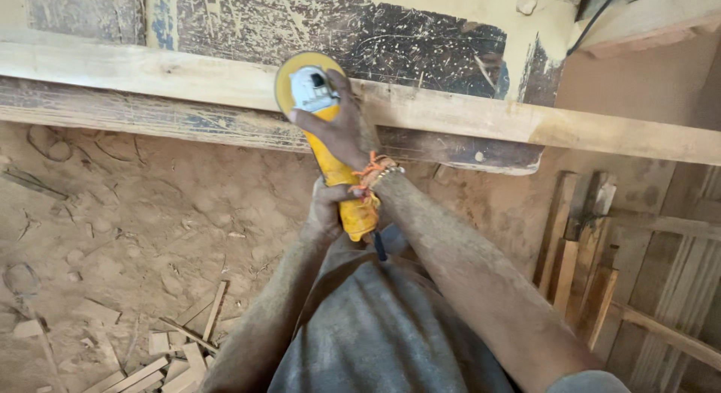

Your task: The person sands multiple pieces of wood using a power sander, holding the wood by hand and moving the tool along the surfaces while standing or bending over a low work area.

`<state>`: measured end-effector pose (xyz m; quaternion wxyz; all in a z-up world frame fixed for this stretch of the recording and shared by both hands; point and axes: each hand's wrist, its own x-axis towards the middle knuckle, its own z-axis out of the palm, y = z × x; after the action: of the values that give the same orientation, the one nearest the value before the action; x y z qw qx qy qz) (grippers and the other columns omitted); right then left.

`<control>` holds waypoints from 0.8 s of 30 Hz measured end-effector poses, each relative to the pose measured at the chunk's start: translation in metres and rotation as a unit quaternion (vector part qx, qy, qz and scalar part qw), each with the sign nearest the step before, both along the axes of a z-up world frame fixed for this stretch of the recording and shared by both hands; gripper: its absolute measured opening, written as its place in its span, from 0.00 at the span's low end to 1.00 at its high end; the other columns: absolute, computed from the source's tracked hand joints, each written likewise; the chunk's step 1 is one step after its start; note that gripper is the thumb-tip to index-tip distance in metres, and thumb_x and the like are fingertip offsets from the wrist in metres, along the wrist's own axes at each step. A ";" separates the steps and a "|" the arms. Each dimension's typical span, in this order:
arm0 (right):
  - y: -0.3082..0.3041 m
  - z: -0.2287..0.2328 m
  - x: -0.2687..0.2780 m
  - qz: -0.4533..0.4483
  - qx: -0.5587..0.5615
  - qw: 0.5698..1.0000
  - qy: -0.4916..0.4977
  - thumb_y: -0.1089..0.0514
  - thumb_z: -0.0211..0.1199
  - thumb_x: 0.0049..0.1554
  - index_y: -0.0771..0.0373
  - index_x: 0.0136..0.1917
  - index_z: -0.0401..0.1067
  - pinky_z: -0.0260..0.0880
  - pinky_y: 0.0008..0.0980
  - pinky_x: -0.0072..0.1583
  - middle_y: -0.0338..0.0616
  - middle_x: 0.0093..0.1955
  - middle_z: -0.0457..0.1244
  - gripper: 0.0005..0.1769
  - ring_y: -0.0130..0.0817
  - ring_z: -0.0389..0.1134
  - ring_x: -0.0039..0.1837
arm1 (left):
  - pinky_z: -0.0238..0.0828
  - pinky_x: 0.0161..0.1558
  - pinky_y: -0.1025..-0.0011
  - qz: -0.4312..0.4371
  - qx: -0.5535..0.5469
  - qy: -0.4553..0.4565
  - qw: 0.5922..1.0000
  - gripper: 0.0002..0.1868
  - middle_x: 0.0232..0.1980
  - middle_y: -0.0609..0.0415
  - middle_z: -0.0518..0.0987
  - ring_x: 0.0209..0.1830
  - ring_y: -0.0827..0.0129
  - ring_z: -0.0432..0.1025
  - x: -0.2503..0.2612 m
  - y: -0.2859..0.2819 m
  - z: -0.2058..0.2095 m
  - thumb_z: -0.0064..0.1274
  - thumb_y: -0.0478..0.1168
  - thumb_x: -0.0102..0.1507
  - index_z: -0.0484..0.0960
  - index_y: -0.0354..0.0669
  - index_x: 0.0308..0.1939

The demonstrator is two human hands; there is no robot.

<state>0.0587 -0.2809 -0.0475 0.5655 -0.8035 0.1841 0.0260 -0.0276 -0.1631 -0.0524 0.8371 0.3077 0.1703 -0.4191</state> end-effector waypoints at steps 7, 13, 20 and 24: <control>-0.003 -0.010 -0.008 -0.067 0.008 0.996 -0.059 0.41 0.78 0.45 0.74 0.76 0.55 0.63 0.39 0.72 0.61 0.71 0.60 0.58 0.47 0.63 0.73 | 0.80 0.37 0.61 -0.003 -0.005 0.006 1.000 0.19 0.34 0.46 0.82 0.31 0.59 0.79 -0.008 -0.011 -0.001 0.57 0.31 0.51 0.79 0.31 0.46; -0.075 0.022 -0.051 -0.077 -0.082 0.994 0.016 0.40 0.77 0.47 0.72 0.75 0.58 0.65 0.37 0.71 0.57 0.70 0.62 0.55 0.43 0.65 0.71 | 0.80 0.37 0.60 -0.059 -0.043 0.035 0.997 0.19 0.35 0.44 0.82 0.31 0.59 0.79 -0.031 -0.062 0.014 0.58 0.29 0.51 0.79 0.28 0.47; -0.152 0.042 -0.092 -0.169 -0.078 0.980 0.068 0.40 0.76 0.47 0.66 0.76 0.55 0.67 0.35 0.68 0.54 0.67 0.64 0.54 0.40 0.68 0.67 | 0.80 0.36 0.61 -0.150 -0.055 0.029 0.987 0.18 0.36 0.45 0.82 0.32 0.60 0.79 -0.054 -0.133 0.007 0.60 0.28 0.50 0.79 0.30 0.45; -0.195 0.049 -0.115 -0.187 -0.113 0.975 0.049 0.43 0.78 0.51 0.67 0.77 0.56 0.67 0.36 0.67 0.55 0.68 0.63 0.52 0.40 0.67 0.68 | 0.80 0.39 0.62 -0.173 -0.094 0.013 0.980 0.16 0.38 0.42 0.84 0.34 0.59 0.79 -0.073 -0.175 -0.004 0.60 0.29 0.52 0.80 0.26 0.44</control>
<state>-0.0567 -0.4762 0.0012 0.4560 -0.8113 0.3607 -0.0617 -0.1004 -0.3384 -0.0562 0.7751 0.2470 0.0851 -0.5754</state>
